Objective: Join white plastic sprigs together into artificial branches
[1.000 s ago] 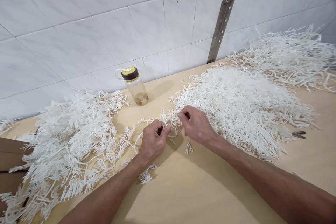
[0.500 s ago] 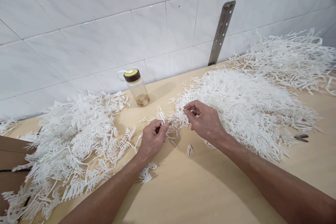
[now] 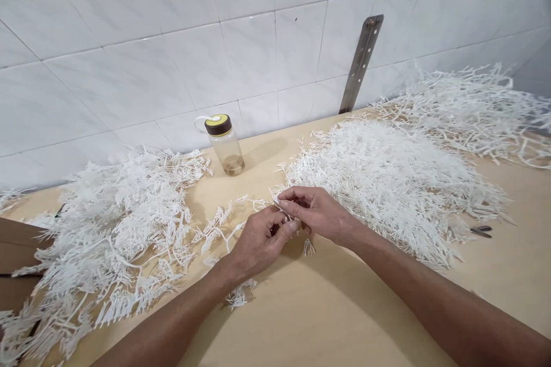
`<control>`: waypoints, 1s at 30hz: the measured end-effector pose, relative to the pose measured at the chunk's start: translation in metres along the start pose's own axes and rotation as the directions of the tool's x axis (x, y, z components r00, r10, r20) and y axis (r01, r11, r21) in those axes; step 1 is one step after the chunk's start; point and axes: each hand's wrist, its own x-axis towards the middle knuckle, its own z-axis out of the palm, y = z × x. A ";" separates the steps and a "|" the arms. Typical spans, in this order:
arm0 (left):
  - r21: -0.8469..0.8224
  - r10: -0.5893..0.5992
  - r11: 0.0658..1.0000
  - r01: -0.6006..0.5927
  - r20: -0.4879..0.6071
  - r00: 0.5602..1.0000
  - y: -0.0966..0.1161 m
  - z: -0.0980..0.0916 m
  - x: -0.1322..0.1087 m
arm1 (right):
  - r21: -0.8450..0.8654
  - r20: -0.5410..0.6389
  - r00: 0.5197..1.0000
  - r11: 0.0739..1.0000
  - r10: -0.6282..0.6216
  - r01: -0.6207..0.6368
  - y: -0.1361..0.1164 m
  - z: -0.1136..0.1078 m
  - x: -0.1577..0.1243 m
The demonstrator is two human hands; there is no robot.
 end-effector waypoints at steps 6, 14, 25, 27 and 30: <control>0.122 -0.066 0.991 0.057 0.072 0.995 0.024 -0.008 -0.004 | 0.154 -0.165 0.986 0.988 0.022 0.004 0.003 0.001 0.004; 0.029 -0.246 0.969 0.245 0.083 0.966 0.036 -0.020 -0.004 | 0.275 -0.119 0.993 0.961 0.023 0.011 0.003 0.002 0.005; 0.322 -0.186 0.915 0.242 -0.193 0.963 0.004 -0.047 0.012 | -0.507 -0.084 0.965 0.845 -0.247 0.172 -0.013 0.002 -0.018; 0.261 -0.241 0.917 0.300 -0.237 0.941 0.005 -0.060 0.015 | -0.623 0.080 0.921 0.702 -0.381 0.345 -0.025 0.017 -0.041; 0.170 -0.299 0.921 0.350 -0.265 0.917 0.010 -0.073 0.016 | -0.488 0.451 0.775 0.604 -0.443 0.630 -0.036 0.048 -0.083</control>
